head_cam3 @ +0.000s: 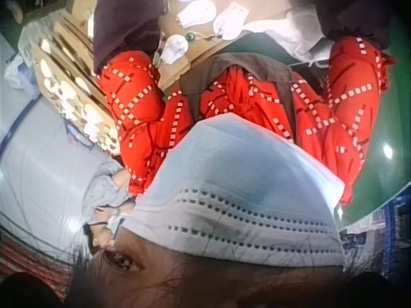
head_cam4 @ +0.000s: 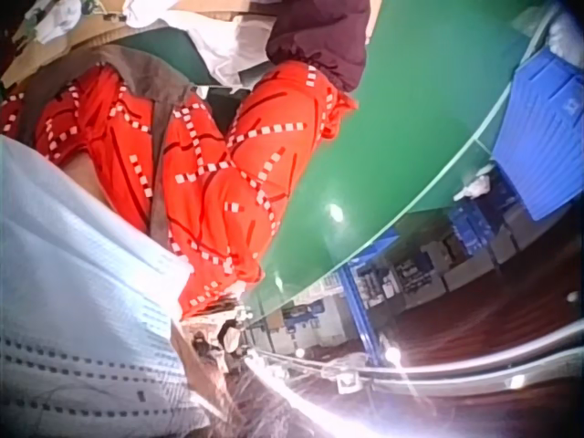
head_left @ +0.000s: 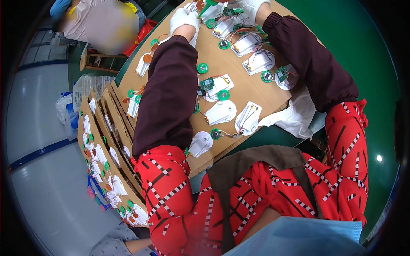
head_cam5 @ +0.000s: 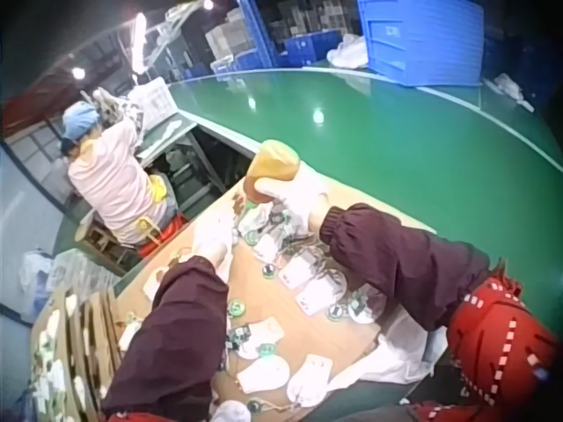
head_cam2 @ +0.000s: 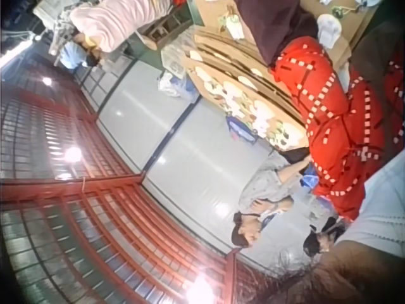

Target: Applying liquid from a squeeze bottle to small plastic components arranged on a cardboard template.

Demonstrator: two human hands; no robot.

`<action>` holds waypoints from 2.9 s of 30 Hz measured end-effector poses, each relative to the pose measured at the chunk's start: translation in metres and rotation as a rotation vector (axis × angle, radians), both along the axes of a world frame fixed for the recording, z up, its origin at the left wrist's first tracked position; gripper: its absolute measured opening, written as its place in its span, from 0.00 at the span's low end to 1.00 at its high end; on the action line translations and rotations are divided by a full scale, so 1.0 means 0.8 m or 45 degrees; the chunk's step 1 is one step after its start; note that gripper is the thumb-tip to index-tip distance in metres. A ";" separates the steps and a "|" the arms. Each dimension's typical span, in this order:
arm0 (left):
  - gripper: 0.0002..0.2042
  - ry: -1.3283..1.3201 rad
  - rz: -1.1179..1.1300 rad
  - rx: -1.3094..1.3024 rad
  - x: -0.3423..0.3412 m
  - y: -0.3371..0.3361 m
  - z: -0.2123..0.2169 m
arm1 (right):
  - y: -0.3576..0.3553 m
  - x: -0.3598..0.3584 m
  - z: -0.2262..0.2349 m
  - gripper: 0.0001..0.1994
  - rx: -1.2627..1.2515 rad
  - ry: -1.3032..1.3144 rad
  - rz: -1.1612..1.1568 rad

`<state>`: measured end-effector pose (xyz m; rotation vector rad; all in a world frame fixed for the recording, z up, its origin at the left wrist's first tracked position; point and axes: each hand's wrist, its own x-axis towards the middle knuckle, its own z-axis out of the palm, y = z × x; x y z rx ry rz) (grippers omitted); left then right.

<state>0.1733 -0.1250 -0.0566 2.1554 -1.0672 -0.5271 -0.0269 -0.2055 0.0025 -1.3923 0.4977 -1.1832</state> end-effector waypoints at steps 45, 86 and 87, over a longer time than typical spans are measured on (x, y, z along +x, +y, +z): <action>0.11 -0.235 -0.043 -0.047 -0.004 0.003 0.011 | -0.008 -0.011 0.015 0.23 0.061 0.090 -0.015; 0.15 -0.768 -0.012 0.441 0.010 0.000 0.089 | -0.010 -0.024 0.109 0.14 0.625 -0.137 0.512; 0.16 -0.756 -0.017 0.443 0.011 0.000 0.089 | -0.014 -0.015 0.107 0.15 0.525 -0.010 0.392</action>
